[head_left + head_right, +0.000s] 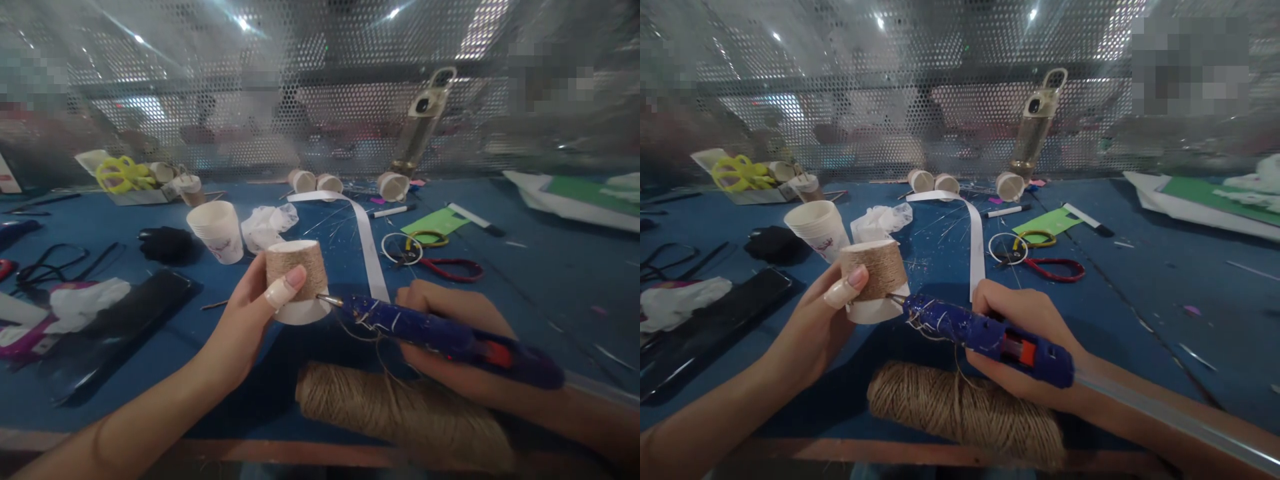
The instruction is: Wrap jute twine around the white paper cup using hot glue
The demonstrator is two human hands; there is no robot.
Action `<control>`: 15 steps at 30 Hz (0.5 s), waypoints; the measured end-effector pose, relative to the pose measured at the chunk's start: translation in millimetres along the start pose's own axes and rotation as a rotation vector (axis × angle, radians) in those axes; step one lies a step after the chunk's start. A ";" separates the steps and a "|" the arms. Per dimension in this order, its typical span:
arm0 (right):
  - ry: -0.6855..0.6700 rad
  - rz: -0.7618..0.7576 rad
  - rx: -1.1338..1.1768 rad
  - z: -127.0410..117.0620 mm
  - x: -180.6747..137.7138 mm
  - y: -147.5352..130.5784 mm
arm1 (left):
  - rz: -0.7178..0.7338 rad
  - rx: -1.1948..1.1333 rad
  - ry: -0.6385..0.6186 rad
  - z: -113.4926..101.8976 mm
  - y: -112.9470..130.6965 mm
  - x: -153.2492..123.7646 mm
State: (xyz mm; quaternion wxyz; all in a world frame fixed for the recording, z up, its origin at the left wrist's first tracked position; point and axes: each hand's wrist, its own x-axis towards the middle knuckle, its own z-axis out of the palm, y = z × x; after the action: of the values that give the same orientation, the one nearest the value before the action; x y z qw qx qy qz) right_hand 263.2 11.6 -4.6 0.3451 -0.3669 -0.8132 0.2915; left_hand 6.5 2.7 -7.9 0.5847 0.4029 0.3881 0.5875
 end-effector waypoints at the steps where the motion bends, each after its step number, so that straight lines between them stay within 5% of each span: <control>1: 0.020 0.019 -0.016 0.0 -0.3 -2.4 | 0.012 0.003 0.004 0.1 0.3 -0.4; 6: 0.056 0.074 -0.067 -2.0 -0.2 -6.2 | 0.012 -0.004 -0.010 0.1 1.7 -0.9; 15: 0.002 -0.064 -0.115 -0.7 -3.8 8.3 | 0.085 0.103 -0.019 -6.9 -3.6 1.2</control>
State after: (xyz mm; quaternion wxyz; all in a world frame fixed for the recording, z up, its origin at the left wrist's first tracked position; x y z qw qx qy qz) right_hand 268.9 13.4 -11.5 0.3332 -0.3603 -0.8396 0.2327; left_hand 1.5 4.0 -13.7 0.5413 0.4540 0.3949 0.5873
